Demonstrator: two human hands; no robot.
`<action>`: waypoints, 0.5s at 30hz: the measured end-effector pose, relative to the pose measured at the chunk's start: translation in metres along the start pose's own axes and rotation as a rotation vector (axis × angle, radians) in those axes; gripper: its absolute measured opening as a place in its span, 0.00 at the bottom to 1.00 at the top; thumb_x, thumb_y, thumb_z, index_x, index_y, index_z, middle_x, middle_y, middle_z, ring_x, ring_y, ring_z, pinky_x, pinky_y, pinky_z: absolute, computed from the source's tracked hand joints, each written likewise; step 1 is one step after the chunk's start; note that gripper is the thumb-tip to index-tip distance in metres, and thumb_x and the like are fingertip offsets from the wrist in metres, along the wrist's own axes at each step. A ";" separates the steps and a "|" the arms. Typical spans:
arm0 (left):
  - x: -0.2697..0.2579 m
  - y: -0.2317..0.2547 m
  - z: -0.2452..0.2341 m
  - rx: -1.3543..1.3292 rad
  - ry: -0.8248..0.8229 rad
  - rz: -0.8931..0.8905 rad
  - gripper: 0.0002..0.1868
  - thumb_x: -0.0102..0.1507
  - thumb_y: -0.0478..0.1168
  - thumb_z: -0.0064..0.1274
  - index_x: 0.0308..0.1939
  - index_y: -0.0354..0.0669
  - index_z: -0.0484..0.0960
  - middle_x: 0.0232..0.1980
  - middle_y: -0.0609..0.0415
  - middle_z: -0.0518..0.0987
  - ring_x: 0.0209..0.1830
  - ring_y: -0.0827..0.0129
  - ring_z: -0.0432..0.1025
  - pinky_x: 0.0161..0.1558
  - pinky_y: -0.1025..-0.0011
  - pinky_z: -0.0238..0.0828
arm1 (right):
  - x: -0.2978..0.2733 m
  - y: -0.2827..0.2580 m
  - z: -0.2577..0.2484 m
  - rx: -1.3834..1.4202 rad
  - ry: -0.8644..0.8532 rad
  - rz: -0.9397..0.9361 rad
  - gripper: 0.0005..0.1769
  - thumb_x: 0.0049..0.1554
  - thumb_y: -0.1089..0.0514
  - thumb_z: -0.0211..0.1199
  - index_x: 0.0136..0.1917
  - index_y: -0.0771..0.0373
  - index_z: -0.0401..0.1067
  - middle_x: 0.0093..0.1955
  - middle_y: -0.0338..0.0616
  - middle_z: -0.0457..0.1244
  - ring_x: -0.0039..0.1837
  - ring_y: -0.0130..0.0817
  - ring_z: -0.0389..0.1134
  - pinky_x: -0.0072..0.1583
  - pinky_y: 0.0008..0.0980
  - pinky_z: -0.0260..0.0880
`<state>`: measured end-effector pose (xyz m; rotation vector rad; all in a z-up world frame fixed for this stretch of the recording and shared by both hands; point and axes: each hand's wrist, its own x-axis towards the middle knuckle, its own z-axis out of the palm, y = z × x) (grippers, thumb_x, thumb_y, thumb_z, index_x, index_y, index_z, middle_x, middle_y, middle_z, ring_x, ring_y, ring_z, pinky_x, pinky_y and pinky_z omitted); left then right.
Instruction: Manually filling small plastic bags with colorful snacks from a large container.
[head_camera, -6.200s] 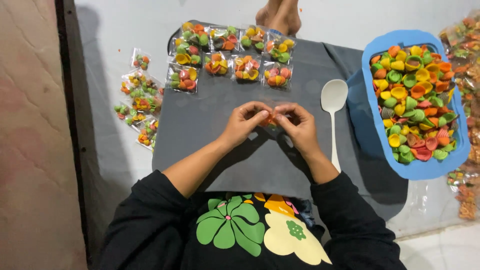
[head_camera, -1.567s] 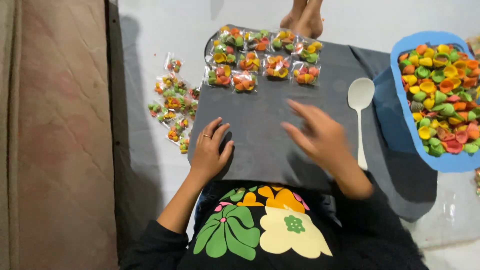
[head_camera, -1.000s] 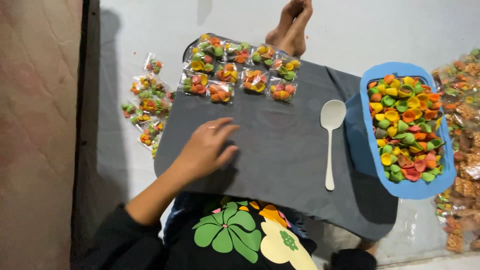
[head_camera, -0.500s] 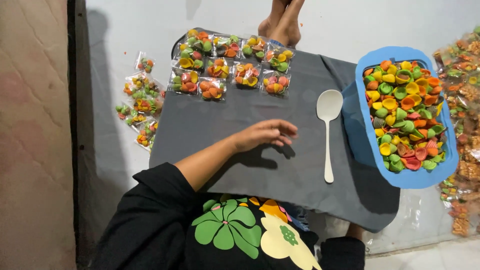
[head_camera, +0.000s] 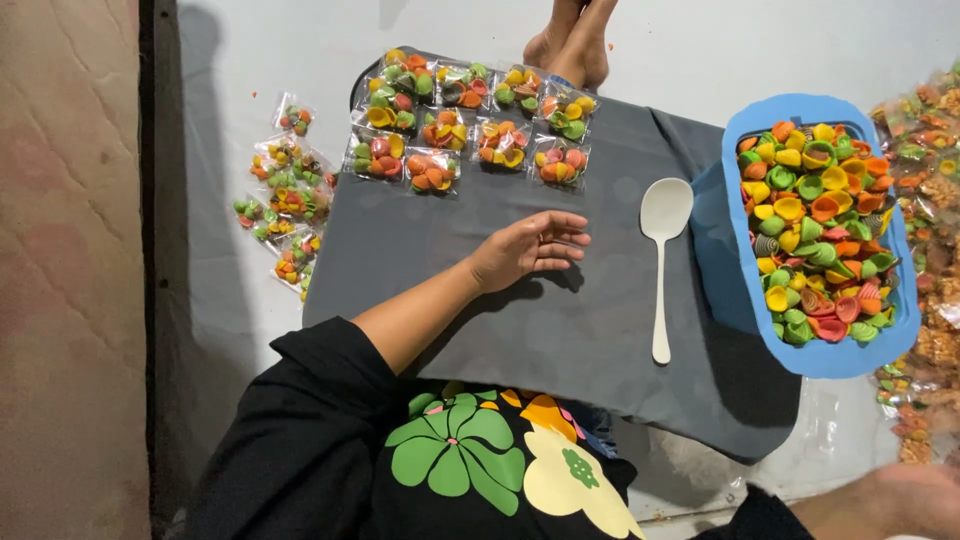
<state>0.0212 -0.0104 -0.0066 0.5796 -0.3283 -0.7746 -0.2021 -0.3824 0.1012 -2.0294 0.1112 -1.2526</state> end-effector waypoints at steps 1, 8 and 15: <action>-0.001 0.000 0.003 -0.002 0.002 -0.002 0.32 0.67 0.53 0.48 0.70 0.38 0.68 0.64 0.43 0.75 0.60 0.63 0.74 0.63 0.67 0.71 | 0.008 0.011 0.002 -0.001 -0.001 0.003 0.38 0.75 0.33 0.28 0.68 0.73 0.53 0.71 0.70 0.52 0.75 0.55 0.55 0.79 0.58 0.57; -0.003 -0.005 0.010 0.212 -0.081 0.006 0.42 0.63 0.59 0.58 0.75 0.42 0.64 0.70 0.43 0.71 0.67 0.60 0.71 0.67 0.65 0.69 | -0.003 -0.048 0.146 -0.031 -0.571 -0.289 0.12 0.68 0.63 0.47 0.62 0.62 0.67 0.67 0.57 0.62 0.72 0.55 0.63 0.74 0.50 0.62; 0.000 -0.024 0.005 0.339 0.017 0.113 0.48 0.59 0.43 0.71 0.78 0.42 0.61 0.72 0.43 0.68 0.67 0.54 0.71 0.65 0.60 0.73 | -0.041 -0.047 0.223 -0.322 -0.811 -0.387 0.36 0.54 0.57 0.62 0.75 0.63 0.64 0.70 0.65 0.58 0.68 0.64 0.63 0.65 0.54 0.64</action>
